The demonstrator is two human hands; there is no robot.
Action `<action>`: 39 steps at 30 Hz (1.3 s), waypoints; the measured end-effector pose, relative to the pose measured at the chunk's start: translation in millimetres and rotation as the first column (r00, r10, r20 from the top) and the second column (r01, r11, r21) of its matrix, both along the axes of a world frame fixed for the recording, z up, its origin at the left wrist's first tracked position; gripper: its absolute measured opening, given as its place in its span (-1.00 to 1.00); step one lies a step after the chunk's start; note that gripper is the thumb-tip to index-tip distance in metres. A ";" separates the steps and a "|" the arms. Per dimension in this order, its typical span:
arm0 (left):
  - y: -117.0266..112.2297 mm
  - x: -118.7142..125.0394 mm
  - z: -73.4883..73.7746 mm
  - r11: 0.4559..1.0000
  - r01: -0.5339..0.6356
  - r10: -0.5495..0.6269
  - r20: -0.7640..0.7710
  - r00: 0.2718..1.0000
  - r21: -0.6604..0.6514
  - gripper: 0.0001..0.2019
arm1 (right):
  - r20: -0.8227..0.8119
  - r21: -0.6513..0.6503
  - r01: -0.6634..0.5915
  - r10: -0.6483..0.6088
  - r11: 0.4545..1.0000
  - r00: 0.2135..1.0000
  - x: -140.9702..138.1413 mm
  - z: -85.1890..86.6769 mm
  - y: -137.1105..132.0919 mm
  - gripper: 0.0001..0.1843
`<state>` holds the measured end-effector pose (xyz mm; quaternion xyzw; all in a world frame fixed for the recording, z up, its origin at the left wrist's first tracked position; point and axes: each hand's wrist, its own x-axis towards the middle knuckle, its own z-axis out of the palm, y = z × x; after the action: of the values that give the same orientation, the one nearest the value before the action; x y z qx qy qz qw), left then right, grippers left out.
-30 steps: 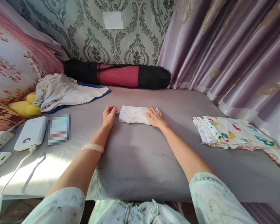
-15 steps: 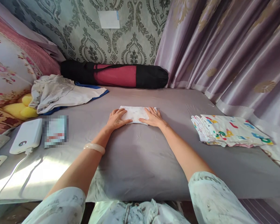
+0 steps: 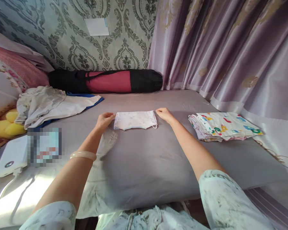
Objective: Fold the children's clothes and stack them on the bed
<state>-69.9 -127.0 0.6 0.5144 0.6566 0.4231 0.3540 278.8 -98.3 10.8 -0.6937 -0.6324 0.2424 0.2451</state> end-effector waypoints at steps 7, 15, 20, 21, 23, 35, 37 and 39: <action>11.5 1.0 3.5 0.953 -0.199 0.104 -0.372 0.922 -0.228 -0.75 | 0.260 -0.137 0.107 -0.069 0.985 0.963 2.4 -2.1 -3.8 -0.70; 20.9 16.7 7.9 0.920 -0.231 0.068 -0.453 0.889 -0.316 -0.72 | 0.283 -0.210 0.106 -0.044 0.972 0.958 -27.6 3.4 -5.2 -0.65; 18.4 28.1 13.1 0.934 -0.188 0.044 -0.422 0.905 -0.305 -0.77 | 0.247 -0.151 0.088 -0.049 0.985 0.968 -33.2 2.8 -9.5 -0.68; 17.1 30.4 15.1 0.937 -0.181 0.039 -0.429 0.903 -0.298 -0.78 | 0.236 -0.141 0.092 -0.057 0.986 0.970 -33.5 3.0 -10.4 -0.68; 14.8 33.9 19.3 0.946 -0.173 0.034 -0.446 0.894 -0.275 -0.78 | 0.216 -0.119 0.095 -0.068 0.988 0.974 -33.6 3.7 -10.8 -0.69; 13.1 28.0 22.6 0.951 -0.155 0.046 -0.374 0.926 -0.266 -0.75 | 0.079 -0.243 0.099 -0.082 0.965 0.993 -24.4 4.3 -4.5 -0.81; 14.6 27.7 22.4 0.952 -0.135 0.020 -0.384 0.923 -0.274 -0.75 | 0.067 -0.245 0.090 -0.076 0.965 0.995 -25.1 6.7 -6.9 -0.83; 16.6 27.0 21.9 0.953 -0.140 0.023 -0.396 0.918 -0.268 -0.76 | 0.050 -0.231 0.090 -0.081 0.969 0.995 -25.8 9.9 -9.8 -0.83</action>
<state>-42.9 -110.4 22.5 0.5021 0.7897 0.2261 0.2704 253.0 -108.1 20.7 -0.7489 -0.5739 0.2903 0.1595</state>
